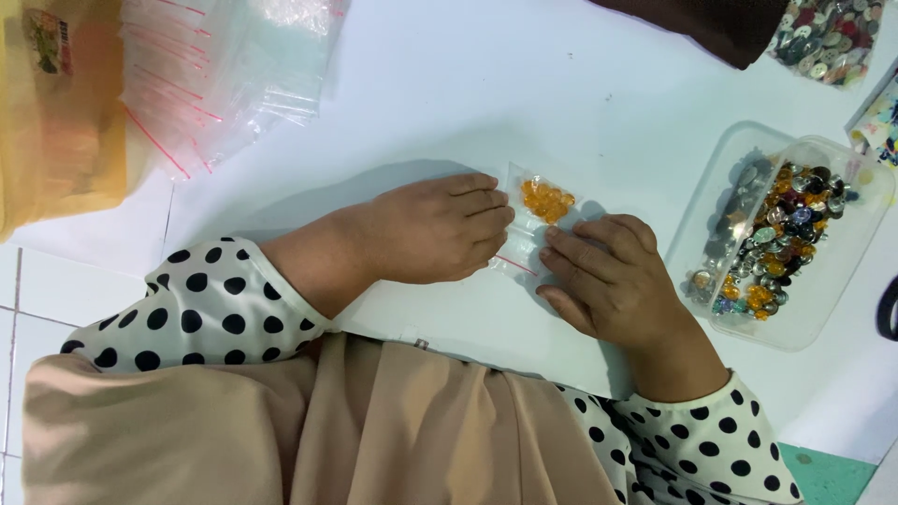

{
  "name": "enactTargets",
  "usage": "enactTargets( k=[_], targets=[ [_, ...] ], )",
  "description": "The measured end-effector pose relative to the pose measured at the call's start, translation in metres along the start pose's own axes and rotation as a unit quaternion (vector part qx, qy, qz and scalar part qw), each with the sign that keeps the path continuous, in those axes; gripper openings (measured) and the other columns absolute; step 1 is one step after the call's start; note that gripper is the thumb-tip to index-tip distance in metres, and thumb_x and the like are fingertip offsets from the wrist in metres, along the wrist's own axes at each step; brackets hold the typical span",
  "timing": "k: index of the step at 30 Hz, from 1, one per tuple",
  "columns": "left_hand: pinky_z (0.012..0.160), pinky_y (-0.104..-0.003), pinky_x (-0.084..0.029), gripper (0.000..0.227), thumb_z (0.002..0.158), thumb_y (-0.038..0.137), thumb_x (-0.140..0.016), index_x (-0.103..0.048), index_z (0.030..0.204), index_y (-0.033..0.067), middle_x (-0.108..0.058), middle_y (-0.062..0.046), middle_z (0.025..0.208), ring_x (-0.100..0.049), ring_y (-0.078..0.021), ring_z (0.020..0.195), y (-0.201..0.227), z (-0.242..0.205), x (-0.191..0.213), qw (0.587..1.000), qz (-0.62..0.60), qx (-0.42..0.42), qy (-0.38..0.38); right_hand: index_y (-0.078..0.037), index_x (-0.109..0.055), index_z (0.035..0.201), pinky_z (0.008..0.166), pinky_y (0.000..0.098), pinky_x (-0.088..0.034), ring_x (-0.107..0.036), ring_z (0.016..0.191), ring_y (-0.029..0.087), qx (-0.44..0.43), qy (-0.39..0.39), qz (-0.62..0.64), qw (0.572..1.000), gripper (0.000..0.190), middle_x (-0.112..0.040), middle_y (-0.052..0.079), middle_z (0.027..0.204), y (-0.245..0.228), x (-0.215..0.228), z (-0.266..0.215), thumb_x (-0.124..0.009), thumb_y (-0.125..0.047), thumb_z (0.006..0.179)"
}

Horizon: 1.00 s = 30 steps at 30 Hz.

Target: Sorting small orange buttons and placing them into plastic bags

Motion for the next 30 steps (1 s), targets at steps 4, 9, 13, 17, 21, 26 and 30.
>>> enactTargets(
  k=[4, 9, 13, 17, 21, 26, 30],
  targets=[
    [0.12, -0.044, -0.041, 0.027, 0.097, 0.028, -0.067, -0.072, 0.093, 0.0014, -0.069, -0.012, 0.104, -0.066, -0.0287, 0.117, 0.006, 0.006, 0.008, 1.0, -0.004, -0.026, 0.017, -0.01, -0.079, 0.105, 0.1, 0.0494, -0.046, -0.062, 0.104, 0.03, 0.005, 0.003, 0.005, 1.0, 0.036, -0.077, 0.005, 0.117, 0.001, 0.0, 0.001, -0.064, -0.043, 0.099],
    [0.119, -0.044, -0.043, 0.037, 0.097, 0.04, -0.066, -0.07, 0.095, 0.0035, -0.069, -0.012, 0.105, -0.067, -0.028, 0.115, 0.005, 0.006, 0.002, 1.0, -0.011, -0.026, -0.007, -0.01, -0.079, 0.1, 0.1, 0.0498, -0.046, -0.063, 0.104, 0.029, 0.001, 0.007, 0.008, 1.0, 0.037, -0.077, 0.005, 0.117, 0.002, 0.0, -0.001, -0.064, -0.044, 0.099],
    [0.118, -0.042, -0.042, 0.041, 0.099, 0.041, -0.062, -0.071, 0.115, 0.0044, -0.07, -0.012, 0.115, -0.067, -0.0262, 0.119, -0.002, 0.005, -0.002, 0.997, -0.048, 0.007, -0.057, -0.01, -0.079, 0.099, 0.099, 0.0497, -0.046, -0.062, 0.106, 0.029, 0.003, 0.001, 0.008, 1.0, 0.036, -0.077, 0.005, 0.118, 0.002, 0.001, -0.002, -0.065, -0.043, 0.098],
    [0.117, -0.043, -0.042, 0.04, 0.101, 0.039, -0.062, -0.071, 0.117, 0.0035, -0.071, -0.012, 0.114, -0.066, -0.0271, 0.119, -0.005, 0.008, -0.002, 0.994, -0.065, 0.026, -0.086, -0.011, -0.078, 0.103, 0.1, 0.0504, -0.045, -0.062, 0.107, 0.03, 0.001, -0.013, 0.006, 1.0, 0.035, -0.076, 0.005, 0.119, 0.003, 0.0, -0.001, -0.063, -0.043, 0.099],
    [0.119, -0.042, -0.04, 0.042, 0.098, 0.043, -0.065, -0.071, 0.117, 0.0056, -0.07, -0.009, 0.117, -0.064, -0.0254, 0.122, -0.004, 0.003, -0.009, 0.996, -0.034, 0.011, -0.084, -0.013, -0.078, 0.103, 0.102, 0.0488, -0.044, -0.061, 0.108, 0.027, 0.0, -0.005, 0.0, 1.0, 0.037, -0.076, 0.003, 0.12, 0.004, -0.002, -0.004, -0.061, -0.045, 0.1],
    [0.119, -0.043, -0.04, 0.042, 0.097, 0.044, -0.066, -0.072, 0.116, 0.0075, -0.069, -0.009, 0.117, -0.065, -0.025, 0.121, -0.002, 0.005, -0.007, 0.994, -0.034, 0.012, -0.1, -0.016, -0.078, 0.111, 0.109, 0.0518, -0.037, -0.056, 0.118, 0.028, -0.003, 0.0, -0.012, 1.0, 0.047, -0.073, 0.001, 0.127, -0.001, -0.005, 0.001, -0.054, -0.055, 0.101],
    [0.118, -0.044, -0.039, 0.039, 0.096, 0.044, -0.066, -0.072, 0.114, 0.0094, -0.069, -0.008, 0.117, -0.065, -0.0251, 0.12, -0.003, 0.004, -0.012, 0.993, -0.054, 0.02, -0.108, -0.019, -0.076, 0.123, 0.121, 0.0585, -0.019, -0.047, 0.138, 0.031, 0.005, -0.017, -0.019, 1.0, 0.056, -0.069, 0.001, 0.138, -0.011, -0.011, 0.016, -0.053, -0.065, 0.099]
  ],
)
Point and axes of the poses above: each hand's wrist, its own z-axis towards the middle knuckle, its own x-axis out of the back of the hand, y = z × x, the point moved 9 cm from there along z, towards the middle knuckle
